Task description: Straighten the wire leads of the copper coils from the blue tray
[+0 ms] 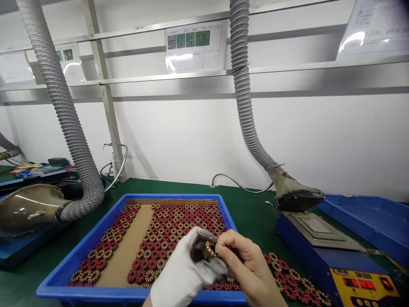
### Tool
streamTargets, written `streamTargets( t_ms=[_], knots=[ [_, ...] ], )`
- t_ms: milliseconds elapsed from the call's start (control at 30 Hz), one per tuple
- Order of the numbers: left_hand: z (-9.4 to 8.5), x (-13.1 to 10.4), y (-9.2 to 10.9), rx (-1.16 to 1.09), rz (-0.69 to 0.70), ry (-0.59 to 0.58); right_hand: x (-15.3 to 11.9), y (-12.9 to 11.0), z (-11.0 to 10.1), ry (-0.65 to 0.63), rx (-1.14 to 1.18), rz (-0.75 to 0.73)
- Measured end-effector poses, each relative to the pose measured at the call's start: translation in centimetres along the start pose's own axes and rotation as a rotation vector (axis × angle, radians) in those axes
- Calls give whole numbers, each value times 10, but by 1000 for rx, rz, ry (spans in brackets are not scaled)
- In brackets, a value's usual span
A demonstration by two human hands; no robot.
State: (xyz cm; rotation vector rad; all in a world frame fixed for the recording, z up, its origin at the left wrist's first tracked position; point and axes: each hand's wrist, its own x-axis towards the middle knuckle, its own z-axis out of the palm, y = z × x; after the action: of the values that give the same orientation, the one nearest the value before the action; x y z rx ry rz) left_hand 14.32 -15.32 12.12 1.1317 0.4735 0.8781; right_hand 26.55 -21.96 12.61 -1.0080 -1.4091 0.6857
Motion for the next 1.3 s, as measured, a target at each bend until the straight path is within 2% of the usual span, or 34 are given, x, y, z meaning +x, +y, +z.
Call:
streamTargets(
  t_ms=[167,333,600,700,833,967,1100,1300],
  knots=[
    [4,-2,8,58,6,-4,1,12,3,53,158,22],
    [2,-17,15,61,-38,-100,-2,11,3,147,253,39],
    [-8,-14,2,-2,-72,-185,-3,2,7,168,329,91],
    [-8,-12,0,-40,-69,-220,-4,0,8,199,359,126],
    [-5,-14,3,-127,-65,-222,-4,-6,10,251,282,137],
    [-4,-17,6,-171,-64,-234,-5,-12,9,207,254,177],
    [-7,-14,4,-58,39,-270,-6,-15,6,151,148,161],
    [-11,-11,0,7,20,-288,-6,-18,6,51,256,233]
  ],
)
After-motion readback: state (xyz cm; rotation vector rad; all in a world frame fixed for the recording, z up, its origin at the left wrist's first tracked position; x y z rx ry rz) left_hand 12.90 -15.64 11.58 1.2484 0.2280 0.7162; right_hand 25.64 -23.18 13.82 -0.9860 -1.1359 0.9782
